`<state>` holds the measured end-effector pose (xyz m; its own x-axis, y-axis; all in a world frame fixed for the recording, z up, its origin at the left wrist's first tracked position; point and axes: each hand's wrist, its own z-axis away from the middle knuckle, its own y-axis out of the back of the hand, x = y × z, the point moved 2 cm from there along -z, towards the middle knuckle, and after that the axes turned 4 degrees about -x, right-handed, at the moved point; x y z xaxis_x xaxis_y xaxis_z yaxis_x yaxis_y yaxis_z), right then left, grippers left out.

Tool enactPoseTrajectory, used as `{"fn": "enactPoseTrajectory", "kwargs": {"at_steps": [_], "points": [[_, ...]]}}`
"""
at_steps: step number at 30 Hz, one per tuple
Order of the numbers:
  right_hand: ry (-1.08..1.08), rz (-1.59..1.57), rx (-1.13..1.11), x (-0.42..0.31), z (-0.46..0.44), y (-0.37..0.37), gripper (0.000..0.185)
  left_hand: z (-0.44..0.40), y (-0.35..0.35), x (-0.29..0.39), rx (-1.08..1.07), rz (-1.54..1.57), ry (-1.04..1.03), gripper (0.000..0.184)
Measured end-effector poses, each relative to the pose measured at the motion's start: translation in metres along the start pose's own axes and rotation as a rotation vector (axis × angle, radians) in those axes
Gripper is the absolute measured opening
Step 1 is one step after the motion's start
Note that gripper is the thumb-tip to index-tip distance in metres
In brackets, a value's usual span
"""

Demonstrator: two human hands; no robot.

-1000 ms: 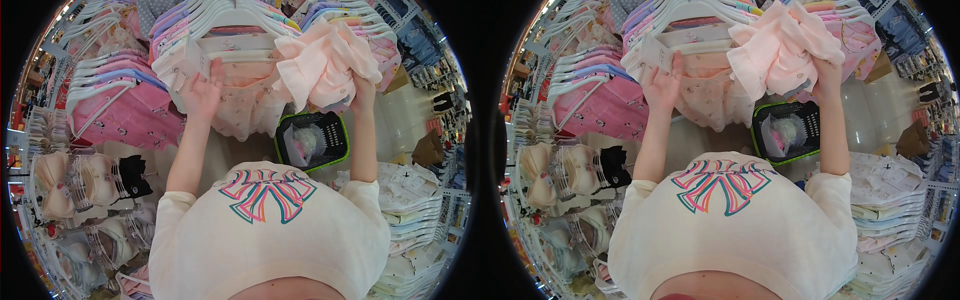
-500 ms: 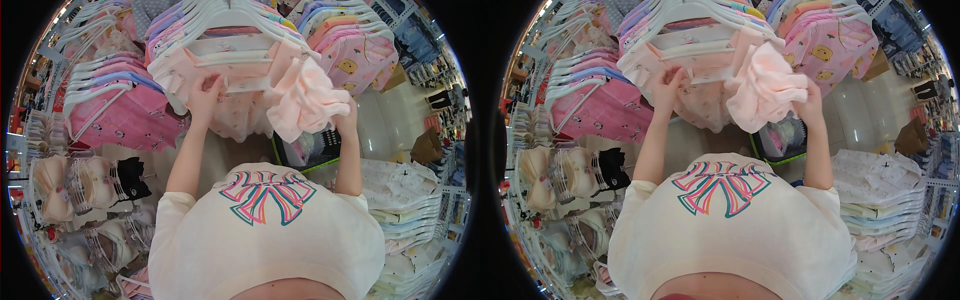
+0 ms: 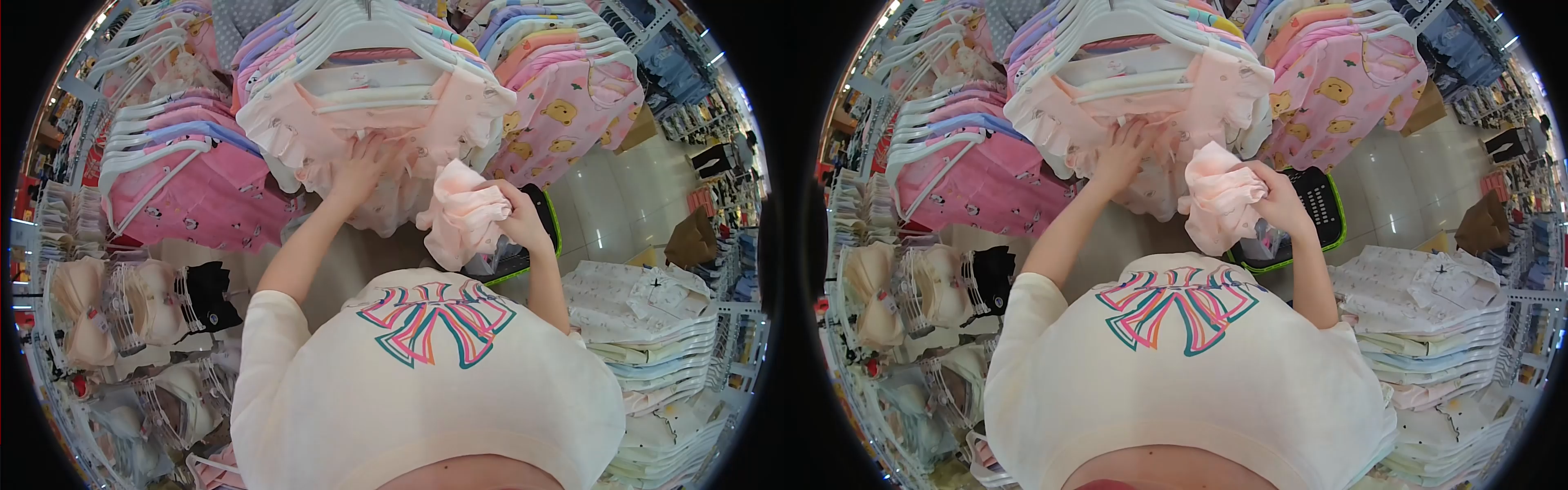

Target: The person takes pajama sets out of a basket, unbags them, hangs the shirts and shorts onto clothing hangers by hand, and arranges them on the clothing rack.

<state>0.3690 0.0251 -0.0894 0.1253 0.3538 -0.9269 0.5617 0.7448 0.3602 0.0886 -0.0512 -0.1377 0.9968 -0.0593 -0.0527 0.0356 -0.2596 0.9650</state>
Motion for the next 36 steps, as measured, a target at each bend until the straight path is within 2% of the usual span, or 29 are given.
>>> {"fn": "enactPoseTrajectory", "kwargs": {"at_steps": [2,5,6,9,11,14,15,17,18,20,23,26,30,32,33,36], "points": [[0.036,0.087,-0.048,-0.008,-0.006,-0.004,0.042,0.003,-0.007,-0.008,0.038,-0.086,-0.058,0.079],[-0.116,0.198,-0.3,-0.011,-0.026,-0.016,0.057,0.018,-0.022,-0.024,0.025,-0.171,-0.329,0.06],[-0.179,0.275,-0.395,-0.011,-0.037,-0.019,0.067,0.018,-0.022,-0.023,0.045,-0.248,-0.356,0.058],[0.035,0.383,-0.381,-0.003,-0.075,-0.035,0.076,0.019,-0.02,-0.023,0.067,-0.469,-0.431,0.051],[0.098,0.401,-0.378,0.005,-0.104,-0.044,0.08,0.009,-0.017,-0.027,0.051,-0.598,-0.482,0.044],[0.106,0.463,-0.349,0.009,-0.133,-0.047,0.084,-0.003,0.006,-0.036,-0.095,-0.335,-0.624,0.039],[0.092,0.483,-0.342,0.012,-0.139,-0.048,0.084,-0.004,0.016,-0.04,-0.126,-0.221,-0.522,0.038],[0.203,0.551,-0.206,0.016,-0.144,-0.049,0.083,0.001,0.039,-0.048,-0.196,0.007,-0.313,0.036],[0.251,0.579,-0.142,0.019,-0.144,-0.051,0.082,-0.001,0.052,-0.052,-0.206,-0.038,-0.326,0.036],[0.159,0.568,-0.19,0.017,-0.143,-0.056,0.08,-0.009,0.067,-0.057,-0.234,-0.113,-0.359,0.036],[0.155,0.52,-0.222,0.026,-0.143,-0.058,0.079,-0.012,0.064,-0.06,-0.017,-0.17,-0.414,0.033],[0.232,0.62,-0.183,0.024,-0.141,-0.061,0.076,0.0,0.056,-0.047,-0.151,-0.15,-0.601,0.031],[0.338,0.668,-0.168,0.031,-0.141,-0.06,0.075,0.007,0.031,-0.062,-0.088,-0.283,-0.64,0.03],[0.204,0.682,-0.21,0.036,-0.139,-0.061,0.079,0.008,0.029,-0.066,-0.077,-0.318,-0.607,0.029],[0.138,0.688,-0.231,0.037,-0.138,-0.062,0.082,0.008,0.028,-0.066,-0.166,-0.301,-0.612,0.029],[0.246,0.637,-0.115,0.04,-0.13,-0.06,0.08,-0.003,0.03,-0.066,-0.377,-0.225,-0.62,0.029]]}}
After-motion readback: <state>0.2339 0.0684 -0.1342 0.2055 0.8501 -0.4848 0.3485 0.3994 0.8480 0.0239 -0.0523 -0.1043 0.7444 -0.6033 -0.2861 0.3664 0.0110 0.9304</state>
